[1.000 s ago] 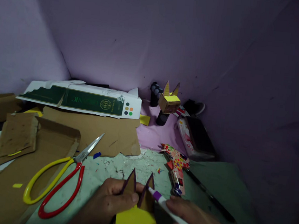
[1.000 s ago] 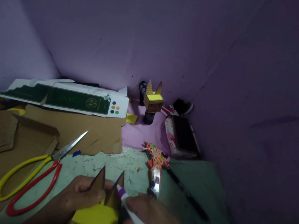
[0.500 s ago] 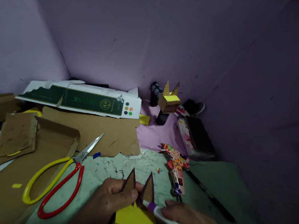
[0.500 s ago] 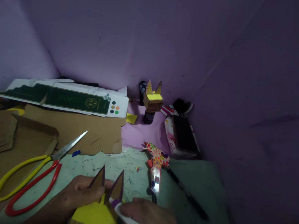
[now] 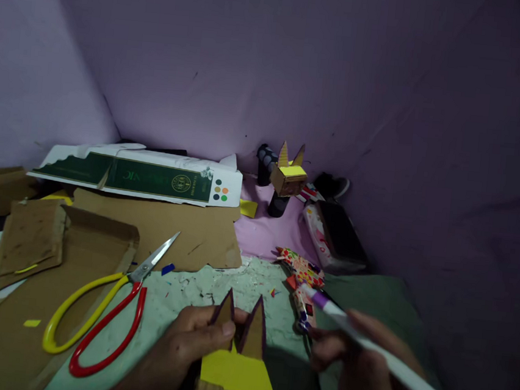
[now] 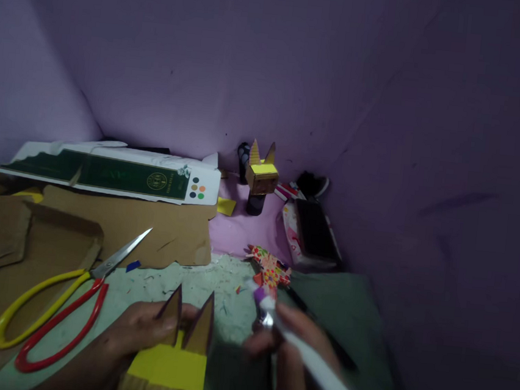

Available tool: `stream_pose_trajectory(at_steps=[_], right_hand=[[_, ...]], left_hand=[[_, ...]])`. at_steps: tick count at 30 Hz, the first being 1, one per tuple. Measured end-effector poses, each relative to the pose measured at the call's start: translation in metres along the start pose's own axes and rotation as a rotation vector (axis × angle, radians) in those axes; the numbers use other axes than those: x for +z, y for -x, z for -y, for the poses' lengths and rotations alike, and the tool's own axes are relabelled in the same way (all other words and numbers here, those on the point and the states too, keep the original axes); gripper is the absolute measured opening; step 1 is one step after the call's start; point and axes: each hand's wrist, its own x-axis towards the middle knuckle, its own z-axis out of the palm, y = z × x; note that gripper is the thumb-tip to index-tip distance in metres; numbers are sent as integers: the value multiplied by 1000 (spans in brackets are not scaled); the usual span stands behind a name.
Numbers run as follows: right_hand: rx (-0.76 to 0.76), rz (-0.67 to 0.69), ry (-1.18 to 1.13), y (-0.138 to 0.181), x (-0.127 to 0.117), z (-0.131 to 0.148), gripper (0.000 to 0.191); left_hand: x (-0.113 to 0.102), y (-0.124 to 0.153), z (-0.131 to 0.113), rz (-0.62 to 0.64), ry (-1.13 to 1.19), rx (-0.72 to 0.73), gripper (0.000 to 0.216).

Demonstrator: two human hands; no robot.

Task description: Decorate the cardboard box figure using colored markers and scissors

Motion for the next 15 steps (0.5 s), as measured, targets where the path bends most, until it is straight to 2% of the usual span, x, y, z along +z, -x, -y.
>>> stream_pose_trajectory(at_steps=[2, 4, 7, 9, 11, 13, 15], right_hand=[[59, -43, -38, -6, -3, -4, 20], [178, 41, -53, -12, -4, -6, 32], [380, 363, -81, -16, -3, -1, 84], [458, 582, -78, -15, 0, 6, 110], [485, 719, -59, -12, 5, 12, 120], [480, 761, -49, -7, 11, 15, 125], [483, 762, -40, -4, 17, 15, 124]], left_hand=[[0, 4, -6, 50, -71, 52, 40], [1, 9, -11, 131, -159, 101, 48], [3, 15, -18, 243, -195, 120, 59], [4, 19, -19, 265, -175, 118, 60], [4, 21, -18, 269, -168, 124, 58], [1, 22, -16, 267, -171, 149, 62], [-4, 20, -13, 270, -173, 176, 77]])
